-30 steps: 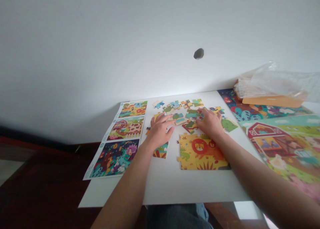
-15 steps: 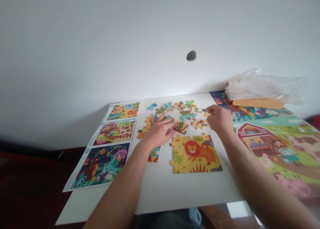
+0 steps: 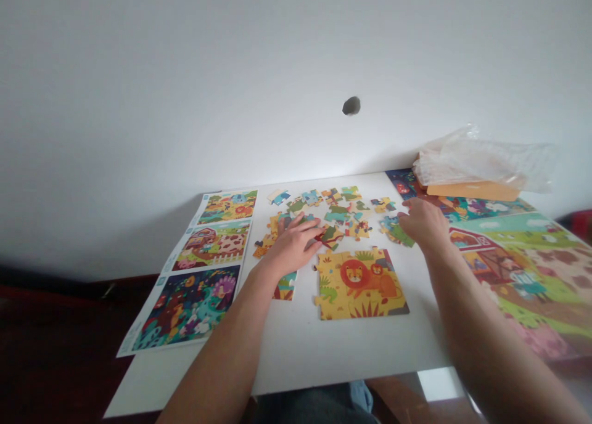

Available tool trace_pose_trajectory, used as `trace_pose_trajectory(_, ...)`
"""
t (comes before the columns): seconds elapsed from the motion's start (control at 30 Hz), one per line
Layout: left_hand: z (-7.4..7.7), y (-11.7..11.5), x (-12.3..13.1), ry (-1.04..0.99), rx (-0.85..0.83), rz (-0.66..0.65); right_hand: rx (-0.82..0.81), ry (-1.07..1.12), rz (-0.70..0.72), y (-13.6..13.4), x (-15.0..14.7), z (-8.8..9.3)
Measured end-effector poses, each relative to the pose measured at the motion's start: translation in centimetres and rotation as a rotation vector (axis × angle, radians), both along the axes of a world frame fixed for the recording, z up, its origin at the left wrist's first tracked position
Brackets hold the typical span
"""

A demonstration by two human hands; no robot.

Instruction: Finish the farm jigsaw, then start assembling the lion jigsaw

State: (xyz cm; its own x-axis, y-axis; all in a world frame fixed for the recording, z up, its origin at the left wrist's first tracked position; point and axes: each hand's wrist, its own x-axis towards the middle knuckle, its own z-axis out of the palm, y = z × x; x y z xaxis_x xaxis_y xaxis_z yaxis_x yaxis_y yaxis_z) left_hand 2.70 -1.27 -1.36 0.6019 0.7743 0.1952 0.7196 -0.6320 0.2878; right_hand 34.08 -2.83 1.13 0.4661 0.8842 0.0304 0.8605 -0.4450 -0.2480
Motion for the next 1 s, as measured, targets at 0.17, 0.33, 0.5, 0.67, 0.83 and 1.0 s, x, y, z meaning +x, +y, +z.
trace_pose_trajectory(0.17,-0.1,0.0,0.0,0.009,0.009,0.004,-0.104,-0.032,0.132,-0.6,2.0,-0.4)
trace_pose_trajectory(0.33,-0.2,0.1,0.0,0.02,0.009,0.007,-0.116,0.034,0.169,-0.1,0.9,-1.0)
trace_pose_trajectory(0.5,-0.2,0.1,0.0,0.01,0.008,0.01,-0.028,0.112,0.159,0.3,0.0,-1.1)
trace_pose_trajectory(0.67,0.0,0.0,0.1,-0.014,0.026,0.001,0.164,0.236,0.036,0.7,-0.9,-0.6)
trace_pose_trajectory(0.83,0.2,0.0,0.3,-0.06,0.048,-0.014,0.284,0.461,0.09,0.7,-3.2,-1.1)
trace_pose_trajectory(1.0,-0.2,0.0,0.3,-0.062,0.035,-0.014,0.196,0.619,0.222,0.4,-5.2,-1.8)
